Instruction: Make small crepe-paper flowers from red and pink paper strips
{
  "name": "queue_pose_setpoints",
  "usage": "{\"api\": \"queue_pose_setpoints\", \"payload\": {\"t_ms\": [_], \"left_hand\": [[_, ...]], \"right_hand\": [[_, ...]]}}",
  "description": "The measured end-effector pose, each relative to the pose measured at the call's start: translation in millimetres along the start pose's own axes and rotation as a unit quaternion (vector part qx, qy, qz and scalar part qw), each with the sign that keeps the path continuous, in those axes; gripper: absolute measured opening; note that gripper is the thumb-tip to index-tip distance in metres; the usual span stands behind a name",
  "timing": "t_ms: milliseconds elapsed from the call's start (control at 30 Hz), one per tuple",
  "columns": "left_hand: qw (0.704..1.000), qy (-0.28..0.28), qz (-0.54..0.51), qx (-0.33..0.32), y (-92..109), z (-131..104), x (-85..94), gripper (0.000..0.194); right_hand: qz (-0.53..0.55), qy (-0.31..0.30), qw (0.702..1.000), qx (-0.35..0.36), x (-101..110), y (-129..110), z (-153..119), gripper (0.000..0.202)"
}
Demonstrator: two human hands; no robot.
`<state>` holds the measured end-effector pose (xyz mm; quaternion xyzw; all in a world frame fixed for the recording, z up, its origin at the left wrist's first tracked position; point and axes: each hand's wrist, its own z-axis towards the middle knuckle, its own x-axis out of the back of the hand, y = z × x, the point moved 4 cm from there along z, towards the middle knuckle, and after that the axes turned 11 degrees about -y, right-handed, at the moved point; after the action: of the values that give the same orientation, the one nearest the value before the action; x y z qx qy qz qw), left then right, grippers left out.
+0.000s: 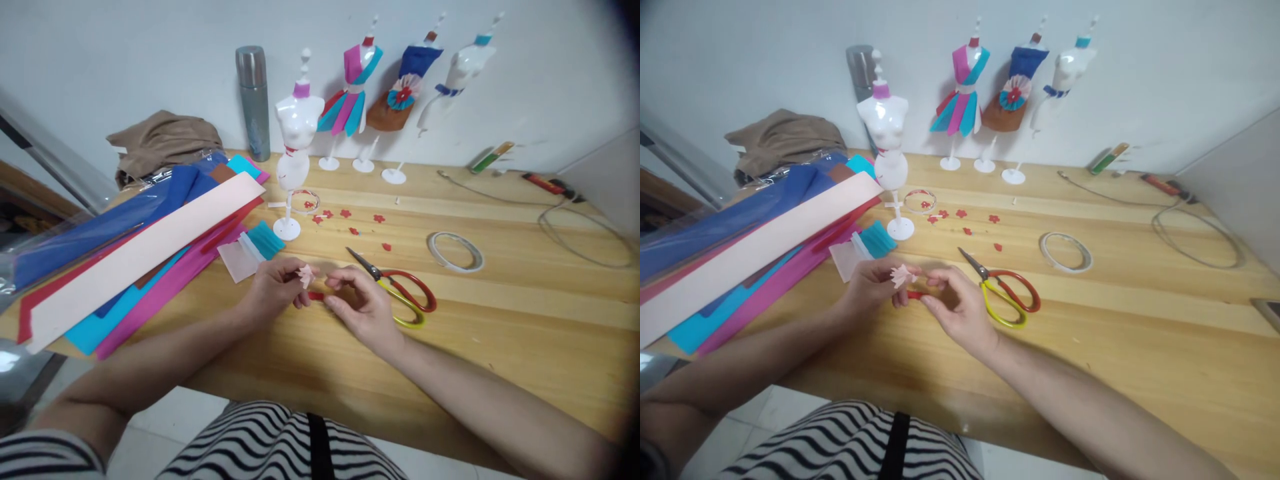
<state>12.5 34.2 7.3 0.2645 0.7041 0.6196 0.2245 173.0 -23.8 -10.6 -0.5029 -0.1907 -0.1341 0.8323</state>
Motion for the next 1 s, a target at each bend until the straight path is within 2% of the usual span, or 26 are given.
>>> {"api": "queue_pose_setpoints", "payload": {"t_ms": [133, 233, 333, 400, 467, 667, 733, 833, 1000], "left_hand": [[0.985, -0.032, 0.144, -0.091, 4, 1, -4.9, 0.016], [0.945, -0.056, 0.281, -0.158, 6, 2, -10.9, 0.021], [0.898, -0.041, 0.390, -0.200, 6, 4, -14.6, 0.021], [0.871, -0.036, 0.443, -0.211, 5, 5, -16.5, 0.021], [0.851, -0.053, 0.480, -0.209, 3, 5, -18.7, 0.021], [0.808, -0.093, 0.558, -0.168, -1, 2, -21.6, 0.023], [0.802, -0.110, 0.566, -0.156, -1, 1, -22.5, 0.023], [0.809, -0.118, 0.556, -0.149, 0, 0, -21.3, 0.023], [0.827, -0.076, 0.541, -0.132, -1, 4, -9.8, 0.020]], "right_hand": [[-0.026, -0.012, 0.999, 0.015, -1, -5, 1, 0.030], [-0.035, -0.020, 0.999, 0.007, -3, -6, 4, 0.034], [-0.039, -0.019, 0.999, -0.002, -5, -5, 6, 0.030], [-0.036, -0.013, 0.999, -0.005, -6, -5, 6, 0.024], [-0.029, -0.008, 1.000, -0.009, -6, -5, 6, 0.020], [-0.020, -0.023, 0.999, -0.021, -5, -3, 8, 0.009], [-0.012, -0.021, 1.000, -0.013, -5, -3, 8, 0.008], [-0.008, -0.018, 1.000, -0.013, -4, -5, 10, 0.010], [0.012, 0.005, 1.000, -0.028, -4, -2, 9, 0.020]]}}
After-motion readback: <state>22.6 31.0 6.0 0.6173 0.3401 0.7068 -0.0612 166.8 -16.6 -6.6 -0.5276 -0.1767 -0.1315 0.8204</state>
